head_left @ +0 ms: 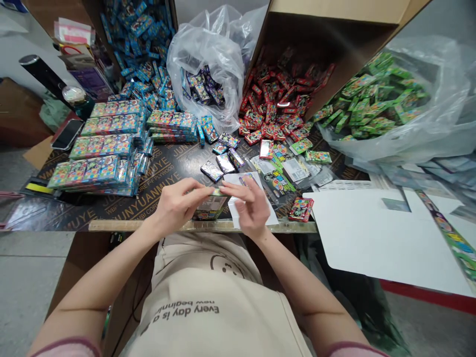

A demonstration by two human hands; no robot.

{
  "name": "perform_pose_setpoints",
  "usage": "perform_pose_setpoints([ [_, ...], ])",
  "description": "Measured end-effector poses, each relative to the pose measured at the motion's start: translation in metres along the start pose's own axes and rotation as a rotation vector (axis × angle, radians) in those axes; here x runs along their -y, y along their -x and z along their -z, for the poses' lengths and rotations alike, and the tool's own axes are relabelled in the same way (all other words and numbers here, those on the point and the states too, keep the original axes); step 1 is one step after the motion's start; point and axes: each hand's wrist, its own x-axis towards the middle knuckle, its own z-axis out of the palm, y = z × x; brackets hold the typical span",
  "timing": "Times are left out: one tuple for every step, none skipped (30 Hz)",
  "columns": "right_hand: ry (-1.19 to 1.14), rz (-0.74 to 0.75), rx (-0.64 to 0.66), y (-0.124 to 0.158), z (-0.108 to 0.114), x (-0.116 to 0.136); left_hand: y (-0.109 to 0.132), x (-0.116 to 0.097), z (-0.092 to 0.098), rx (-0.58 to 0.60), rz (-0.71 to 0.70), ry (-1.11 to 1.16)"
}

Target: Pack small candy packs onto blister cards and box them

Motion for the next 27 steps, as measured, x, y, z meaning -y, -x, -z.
perform_pose_setpoints([
  [-0.057, -0.117, -0.049, -0.005, 0.004, 0.003, 0.002, 0.001, -0.001, -0.003, -0.027, -0.025],
  [-0.124, -0.234, -0.091, -0.011, 0.008, 0.006, 0.003, 0.002, -0.002, -0.010, -0.045, -0.047],
  [-0.190, -0.338, -0.116, -0.018, 0.012, 0.009, 0.004, 0.002, -0.003, -0.018, -0.054, -0.062],
  [-0.246, -0.420, -0.117, -0.024, 0.017, 0.010, 0.005, 0.003, -0.005, -0.028, -0.056, -0.071],
  [-0.289, -0.480, -0.107, -0.029, 0.021, 0.011, 0.005, 0.004, -0.006, -0.038, -0.051, -0.074],
  [-0.318, -0.522, -0.098, -0.033, 0.025, 0.012, 0.006, 0.005, -0.007, -0.047, -0.046, -0.076],
  [-0.332, -0.547, -0.095, -0.036, 0.028, 0.012, 0.006, 0.006, -0.009, -0.054, -0.039, -0.074],
  [-0.329, -0.557, -0.095, -0.038, 0.030, 0.011, 0.006, 0.007, -0.010, -0.060, -0.029, -0.067],
  [-0.311, -0.554, -0.097, -0.039, 0.030, 0.011, 0.006, 0.008, -0.011, -0.065, -0.013, -0.052],
  [-0.277, -0.538, -0.102, -0.039, 0.030, 0.011, 0.005, 0.010, -0.011, -0.071, 0.005, -0.029],
  [-0.233, -0.508, -0.105, -0.040, 0.028, 0.011, 0.005, 0.011, -0.012, -0.078, 0.023, -0.001],
  [-0.183, -0.468, -0.103, -0.042, 0.026, 0.011, 0.005, 0.013, -0.012, -0.089, 0.041, 0.031],
  [-0.133, -0.427, -0.092, -0.044, 0.023, 0.013, 0.004, 0.014, -0.012, -0.101, 0.060, 0.060],
  [-0.088, -0.393, -0.067, -0.047, 0.020, 0.015, 0.004, 0.015, -0.013, -0.113, 0.076, 0.085],
  [-0.047, -0.370, -0.021, -0.051, 0.017, 0.017, 0.004, 0.015, -0.013, -0.126, 0.090, 0.105],
  [-0.009, -0.359, 0.047, -0.056, 0.014, 0.020, 0.004, 0.016, -0.013, -0.139, 0.102, 0.120],
  [0.028, -0.359, 0.131, -0.061, 0.010, 0.023, 0.003, 0.016, -0.014, -0.152, 0.110, 0.129],
  [0.063, -0.368, 0.222, -0.065, 0.007, 0.025, 0.003, 0.015, -0.014, -0.166, 0.111, 0.134],
  [0.094, -0.380, 0.313, -0.070, 0.003, 0.027, 0.003, 0.015, -0.015, -0.180, 0.108, 0.133],
  [0.116, -0.394, 0.394, -0.073, 0.000, 0.029, 0.004, 0.015, -0.015, -0.191, 0.101, 0.130],
  [0.129, -0.409, 0.459, -0.076, -0.004, 0.030, 0.004, 0.014, -0.015, -0.195, 0.094, 0.126],
  [0.133, -0.425, 0.506, -0.078, -0.007, 0.030, 0.004, 0.013, -0.014, -0.193, 0.088, 0.123],
  [0.131, -0.439, 0.541, -0.080, -0.011, 0.029, 0.004, 0.012, -0.014, -0.189, 0.086, 0.124],
  [0.126, -0.451, 0.566, -0.080, -0.014, 0.028, 0.004, 0.011, -0.013, -0.182, 0.088, 0.130],
  [0.124, -0.460, 0.584, -0.081, -0.017, 0.027, 0.003, 0.010, -0.012, -0.174, 0.093, 0.139],
  [0.126, -0.466, 0.597, -0.081, -0.019, 0.026, 0.003, 0.009, -0.011, -0.170, 0.101, 0.147],
  [0.134, -0.471, 0.607, -0.081, -0.021, 0.026, 0.003, 0.008, -0.011, -0.169, 0.109, 0.153],
])
